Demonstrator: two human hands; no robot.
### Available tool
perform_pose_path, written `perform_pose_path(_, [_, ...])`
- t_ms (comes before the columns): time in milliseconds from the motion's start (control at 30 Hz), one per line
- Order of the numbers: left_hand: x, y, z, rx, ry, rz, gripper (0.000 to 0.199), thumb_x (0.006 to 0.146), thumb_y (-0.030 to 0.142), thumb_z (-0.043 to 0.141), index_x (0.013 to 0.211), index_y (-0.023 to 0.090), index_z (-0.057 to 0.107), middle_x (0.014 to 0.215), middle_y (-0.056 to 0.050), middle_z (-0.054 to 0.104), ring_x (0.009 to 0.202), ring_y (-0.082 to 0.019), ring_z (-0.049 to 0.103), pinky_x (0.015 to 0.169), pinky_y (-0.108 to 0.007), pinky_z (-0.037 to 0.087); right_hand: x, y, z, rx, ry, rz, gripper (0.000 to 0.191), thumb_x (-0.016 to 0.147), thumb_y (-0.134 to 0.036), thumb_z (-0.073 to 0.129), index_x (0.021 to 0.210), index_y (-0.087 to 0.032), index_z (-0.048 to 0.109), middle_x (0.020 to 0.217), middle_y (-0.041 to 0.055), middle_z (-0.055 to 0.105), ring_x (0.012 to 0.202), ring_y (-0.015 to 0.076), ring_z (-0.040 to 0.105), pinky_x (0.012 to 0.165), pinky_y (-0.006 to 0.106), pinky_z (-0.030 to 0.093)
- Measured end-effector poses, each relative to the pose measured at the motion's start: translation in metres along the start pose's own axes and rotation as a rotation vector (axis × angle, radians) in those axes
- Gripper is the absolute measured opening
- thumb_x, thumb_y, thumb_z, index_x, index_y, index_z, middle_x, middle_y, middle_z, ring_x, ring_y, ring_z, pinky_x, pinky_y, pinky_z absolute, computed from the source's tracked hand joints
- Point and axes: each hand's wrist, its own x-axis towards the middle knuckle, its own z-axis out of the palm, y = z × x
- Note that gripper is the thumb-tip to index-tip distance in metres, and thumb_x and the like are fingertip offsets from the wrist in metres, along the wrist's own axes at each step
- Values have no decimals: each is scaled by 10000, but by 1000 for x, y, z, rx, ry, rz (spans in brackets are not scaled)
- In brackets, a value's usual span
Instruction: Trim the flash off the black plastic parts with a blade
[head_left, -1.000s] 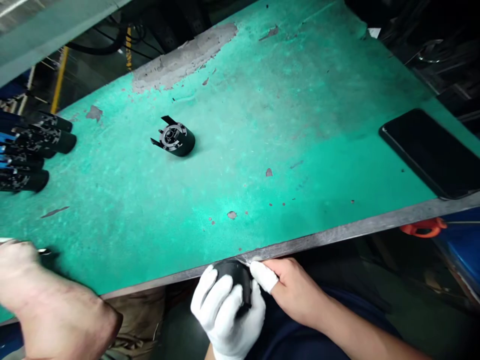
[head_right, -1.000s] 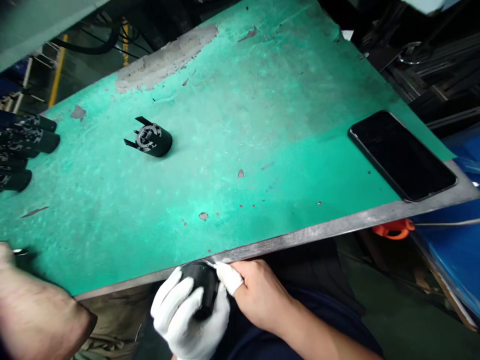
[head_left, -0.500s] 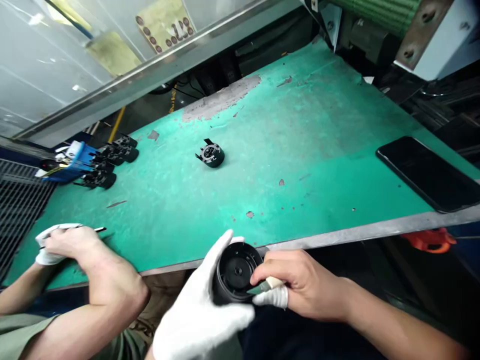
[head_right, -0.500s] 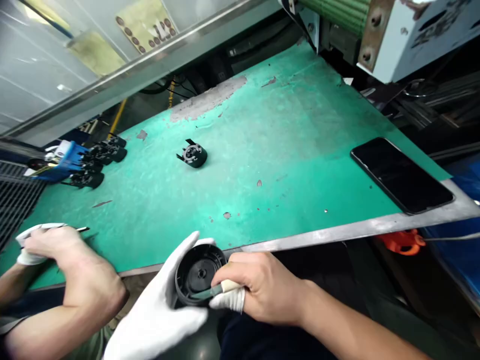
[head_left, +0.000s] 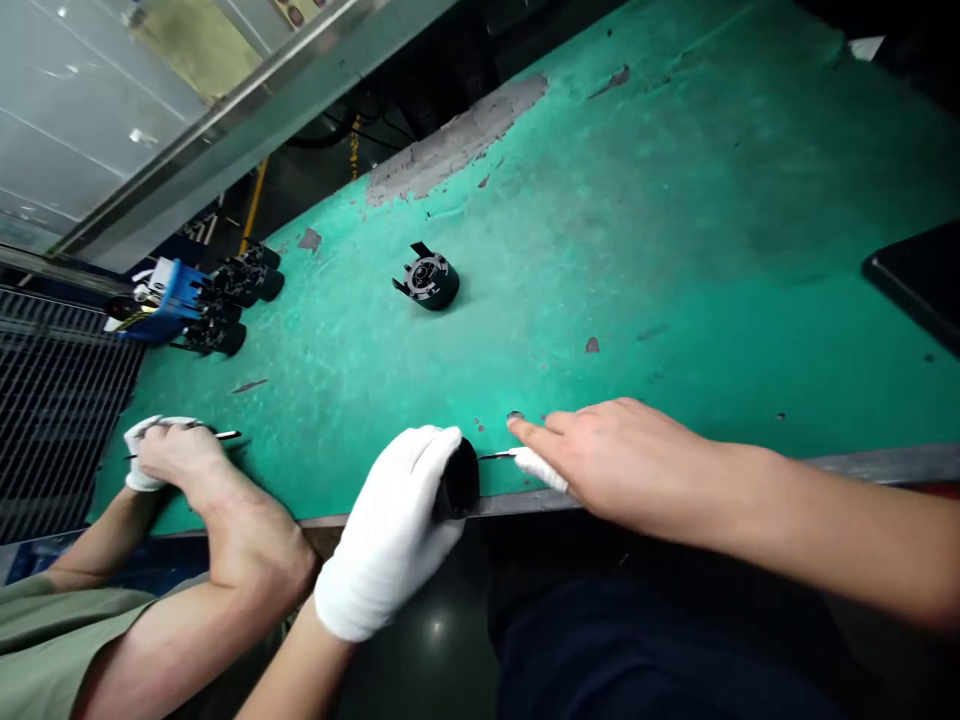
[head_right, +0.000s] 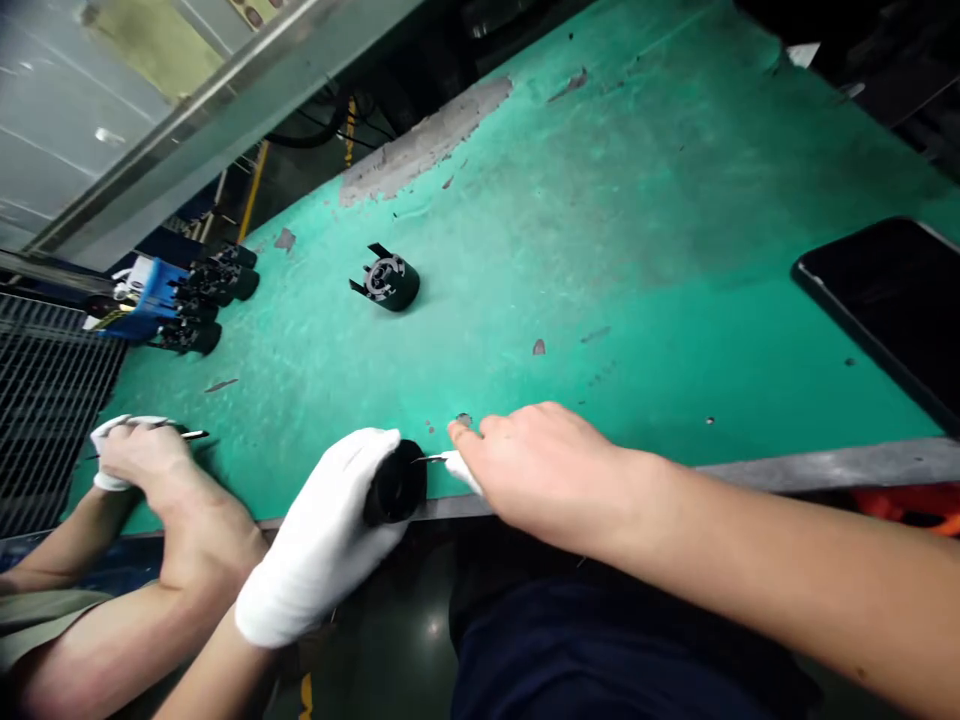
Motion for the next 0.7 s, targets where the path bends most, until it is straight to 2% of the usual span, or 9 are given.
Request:
perform_pose_path(67, [4, 2, -3, -42, -27, -26, 774, 762, 28, 582, 1485, 174, 347, 1419, -145, 486, 1356, -294, 456, 1166, -505, 410, 10, -6, -9, -5, -64, -60, 371, 890, -126, 506, 1234, -167, 640, 931, 103, 711, 705, 220, 673, 590, 305, 455])
perform_pose_path(100, [6, 3, -5, -55, -34, -36, 770, 765, 28, 583, 1484, 171, 344, 1411, -146, 484, 1350, -293, 456, 1159, -499, 416, 14, -7, -13, -15, -93, -88, 364, 884, -124, 517, 1226, -163, 638, 955, 108, 715, 725, 221, 683, 603, 302, 463])
perform_pose_path(200, [9, 3, -6, -80, -46, -52, 773, 760, 32, 605, 1477, 160, 347, 1408, -149, 473, 1352, -296, 443, 1158, -487, 414, 22, -9, -16, -52, -129, -145, 486, 898, -135, 535, 1383, -166, 547, 994, 125, 728, 764, 228, 708, 641, 301, 488])
perform_pose_path(300, [9, 3, -6, -92, -44, -59, 774, 755, 31, 620, 1471, 155, 353, 1397, -148, 477, 1341, -292, 449, 1154, -475, 416, 29, -13, -7, -78, -133, -167, 487, 907, -132, 541, 1392, -173, 555, 1001, 142, 735, 776, 236, 721, 633, 300, 505])
perform_pose_path(400, [9, 4, -6, -95, -29, -59, 768, 757, 28, 613, 1468, 153, 351, 1381, -151, 484, 1324, -288, 460, 1142, -474, 422, 36, -25, 6, -131, -113, -158, 449, 901, -82, 509, 1339, -116, 598, 1017, 178, 722, 768, 242, 718, 587, 303, 510])
perform_pose_path(467, [10, 4, -7, -98, -31, -56, 757, 761, 32, 608, 1464, 148, 353, 1380, -157, 481, 1319, -289, 462, 1135, -477, 425, 38, -33, 11, -164, -112, -157, 447, 879, -50, 498, 1310, -77, 614, 969, 169, 711, 701, 232, 698, 522, 301, 493])
perform_pose_path(567, [12, 5, -8, -101, -40, -48, 764, 749, 34, 609, 1459, 148, 352, 1386, -164, 474, 1321, -296, 457, 1128, -482, 428, 39, -40, 14, -206, -120, -192, 471, 840, -13, 492, 1290, -53, 623, 873, 133, 675, 614, 213, 651, 438, 286, 436])
perform_pose_path(700, [12, 5, -8, -95, -53, -45, 772, 735, 33, 607, 1452, 159, 353, 1383, -161, 478, 1309, -296, 463, 1108, -481, 443, 40, -36, 11, -248, -171, -272, 452, 852, -6, 473, 1279, -40, 618, 840, 139, 658, 632, 207, 642, 474, 277, 433])
